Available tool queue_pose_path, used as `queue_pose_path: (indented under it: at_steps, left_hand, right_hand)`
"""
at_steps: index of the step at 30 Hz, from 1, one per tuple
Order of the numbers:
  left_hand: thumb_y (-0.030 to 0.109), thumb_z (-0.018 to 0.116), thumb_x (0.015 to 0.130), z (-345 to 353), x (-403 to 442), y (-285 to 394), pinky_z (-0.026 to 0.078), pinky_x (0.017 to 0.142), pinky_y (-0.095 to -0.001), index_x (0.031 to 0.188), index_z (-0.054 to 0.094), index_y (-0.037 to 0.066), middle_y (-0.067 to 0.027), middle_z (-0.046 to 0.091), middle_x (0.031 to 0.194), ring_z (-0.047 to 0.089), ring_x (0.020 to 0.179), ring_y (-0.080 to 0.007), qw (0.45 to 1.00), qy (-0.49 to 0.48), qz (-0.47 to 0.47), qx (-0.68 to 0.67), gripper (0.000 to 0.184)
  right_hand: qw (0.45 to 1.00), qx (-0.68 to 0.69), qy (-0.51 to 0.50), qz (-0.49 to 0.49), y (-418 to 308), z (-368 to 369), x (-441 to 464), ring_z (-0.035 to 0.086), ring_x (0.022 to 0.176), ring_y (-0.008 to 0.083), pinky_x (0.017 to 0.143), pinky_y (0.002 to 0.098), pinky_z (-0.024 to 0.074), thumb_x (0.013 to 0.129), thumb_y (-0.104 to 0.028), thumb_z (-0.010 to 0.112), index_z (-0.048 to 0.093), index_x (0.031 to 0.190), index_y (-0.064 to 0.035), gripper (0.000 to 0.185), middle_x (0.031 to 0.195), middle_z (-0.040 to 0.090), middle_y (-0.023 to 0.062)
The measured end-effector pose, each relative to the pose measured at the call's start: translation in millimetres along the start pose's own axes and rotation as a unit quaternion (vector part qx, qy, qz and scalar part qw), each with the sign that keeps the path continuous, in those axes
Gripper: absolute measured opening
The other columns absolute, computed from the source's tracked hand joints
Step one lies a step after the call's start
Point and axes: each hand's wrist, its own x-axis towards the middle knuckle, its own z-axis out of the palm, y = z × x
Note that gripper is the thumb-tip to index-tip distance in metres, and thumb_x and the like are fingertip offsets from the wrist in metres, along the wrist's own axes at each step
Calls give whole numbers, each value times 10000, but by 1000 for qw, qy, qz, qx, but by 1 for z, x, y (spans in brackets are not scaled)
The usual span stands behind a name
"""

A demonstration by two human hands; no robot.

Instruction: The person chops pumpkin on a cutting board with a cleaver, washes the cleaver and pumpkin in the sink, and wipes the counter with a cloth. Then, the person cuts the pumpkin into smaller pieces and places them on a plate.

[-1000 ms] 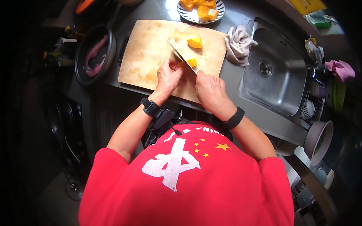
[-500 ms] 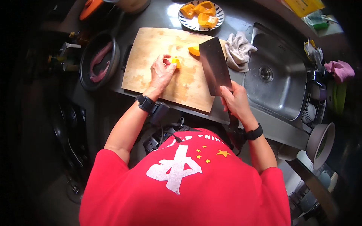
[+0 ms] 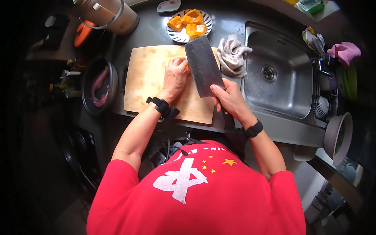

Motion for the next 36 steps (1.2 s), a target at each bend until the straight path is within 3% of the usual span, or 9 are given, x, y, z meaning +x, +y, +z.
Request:
queue_pose_path:
  at_steps: [5,6,7,9,12,17,23,27,36]
  left_hand:
    - [147,558,960,-14,5,-13,505,857,-432,1161,614,35,-103,677,1011,630,904,-365,995,26,-71,-61,237]
    - [158,520,990,-27,8,-7,501,892,-452,1194,581,27,-117,657,1081,619,989,-337,883,11,-246,-400,250]
    - [168,483,1020,-38,8,-2,496,928,-473,1226,547,18,-130,638,1150,608,1075,-310,629,-4,-385,-676,263]
    - [253,431,1052,-49,6,5,420,1088,-464,1306,488,-3,-152,558,1305,556,1192,-292,406,-10,-406,-819,365]
    - [297,413,1056,-42,-5,8,389,1111,-463,1368,443,8,-162,518,1371,489,1273,-295,280,-40,-403,-870,427]
    - [285,457,1044,-50,-9,4,464,1030,-468,1315,484,30,-161,567,1278,575,1150,-288,286,-23,-438,-852,373]
    - [329,597,988,-68,-10,-24,468,680,-243,1107,661,43,-31,654,821,611,738,-125,750,-92,-459,-468,317]
    - [264,633,965,-52,-6,-34,465,640,-249,1102,685,8,-19,661,788,577,668,-100,875,-109,-356,-308,295]
    - [209,600,961,-50,31,-40,487,686,-251,1139,647,-13,-64,697,871,627,774,-103,878,-78,-328,-339,288]
  right_hand:
    - [997,70,-7,-14,-1,-1,15,522,435,65,397,204,436,977,-199,574,572,968,-15,184,647,589,30]
    - [994,107,-20,0,-1,-1,17,524,429,70,397,200,443,977,-202,584,569,1009,-17,189,668,603,47]
    - [994,110,-21,-1,-4,1,19,524,429,70,397,200,443,977,-202,584,569,1009,-17,189,668,603,47]
    - [983,159,-90,19,-13,5,20,528,427,73,399,192,445,977,-187,583,560,1010,-18,174,667,607,51]
    - [978,171,-110,46,-15,17,27,532,428,68,399,186,443,975,-193,588,569,988,-22,172,668,612,48]
    - [988,143,-56,24,-5,12,37,537,449,63,401,190,455,976,-186,589,607,1005,3,192,668,609,38]
    - [998,-64,-8,-13,-8,-9,22,517,415,83,391,241,430,966,-170,552,585,926,-7,172,598,572,18]
    - [984,-167,12,-68,-3,3,12,550,419,111,397,284,428,948,-160,563,581,864,30,208,550,564,39]
    - [992,-115,37,28,0,-3,1,569,433,125,399,296,430,947,-177,559,565,821,24,236,550,562,40]
